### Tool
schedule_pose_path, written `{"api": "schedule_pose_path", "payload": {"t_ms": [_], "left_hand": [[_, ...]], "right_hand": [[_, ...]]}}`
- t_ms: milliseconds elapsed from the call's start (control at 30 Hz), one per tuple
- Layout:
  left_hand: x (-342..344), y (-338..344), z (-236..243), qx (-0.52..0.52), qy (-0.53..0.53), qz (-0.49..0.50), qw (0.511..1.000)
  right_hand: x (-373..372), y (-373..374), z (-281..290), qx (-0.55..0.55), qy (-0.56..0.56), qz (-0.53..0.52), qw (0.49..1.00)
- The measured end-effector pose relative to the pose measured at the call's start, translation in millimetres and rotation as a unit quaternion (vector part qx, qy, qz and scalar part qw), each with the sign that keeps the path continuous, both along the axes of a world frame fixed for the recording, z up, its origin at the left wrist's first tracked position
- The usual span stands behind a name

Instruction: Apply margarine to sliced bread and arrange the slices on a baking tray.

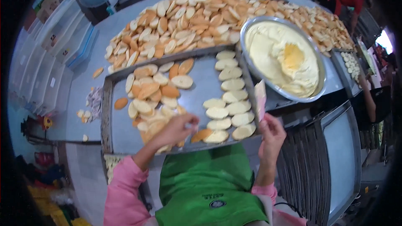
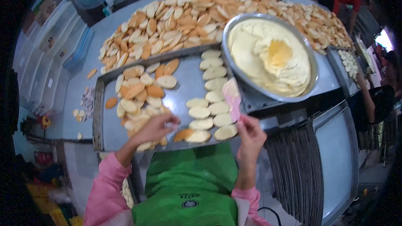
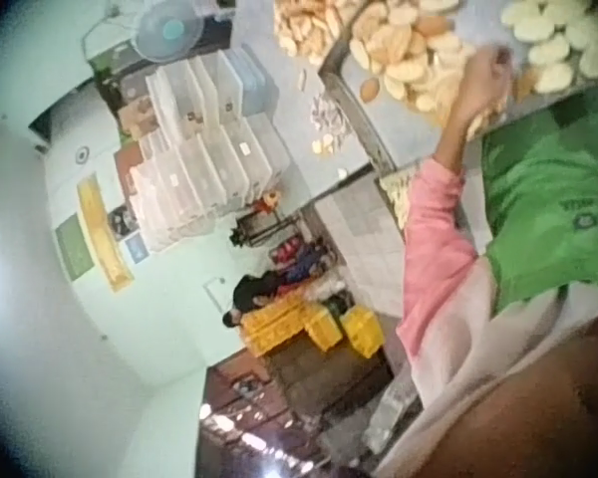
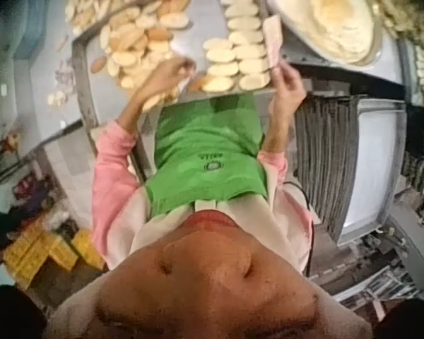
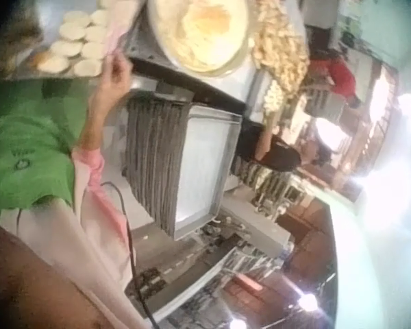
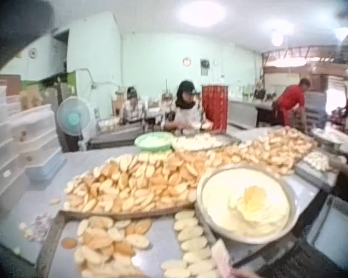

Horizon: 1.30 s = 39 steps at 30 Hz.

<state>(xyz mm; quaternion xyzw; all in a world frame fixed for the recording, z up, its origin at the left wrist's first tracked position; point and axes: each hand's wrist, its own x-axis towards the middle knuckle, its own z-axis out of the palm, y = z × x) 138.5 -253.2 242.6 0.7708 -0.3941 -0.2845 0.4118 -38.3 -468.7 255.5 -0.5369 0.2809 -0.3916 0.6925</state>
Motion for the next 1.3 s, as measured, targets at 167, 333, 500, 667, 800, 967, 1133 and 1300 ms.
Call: {"api": "schedule_pose_path", "payload": {"t_ms": [167, 333, 500, 667, 800, 967, 1133, 1300], "left_hand": [[-7, 0, -10, 0.091, -0.051, -0.114, 0.988], [-5, -10, -12, 0.135, -0.059, -0.177, 0.973], [-1, -16, -10, 0.144, -0.07, -0.189, 0.969], [-1, -19, -10, 0.162, -0.075, -0.195, 0.964], [-4, -21, -5, 0.168, -0.088, -0.195, 0.962], [0, -17, -9, 0.15, -0.063, -0.178, 0.97], [8, -12, -21, 0.142, 0.044, -0.142, 0.979], [3, -11, -18, 0.117, 0.299, -0.07, 0.944]], "right_hand": [[-1, 5, -1, -0.007, -0.023, 0.011, 1.0], [0, 3, -3, -0.016, -0.025, 0.005, 1.0], [4, 2, -1, -0.032, -0.027, 0.001, 0.999], [4, 1, 2, -0.005, -0.024, 0.003, 1.0], [3, -1, -2, -0.01, -0.021, -0.008, 1.0], [2, -1, -4, -0.02, -0.017, -0.01, 1.0], [0, -4, -5, -0.013, -0.014, -0.012, 1.0], [1, -3, -6, -0.008, -0.02, -0.018, 1.0]]}}
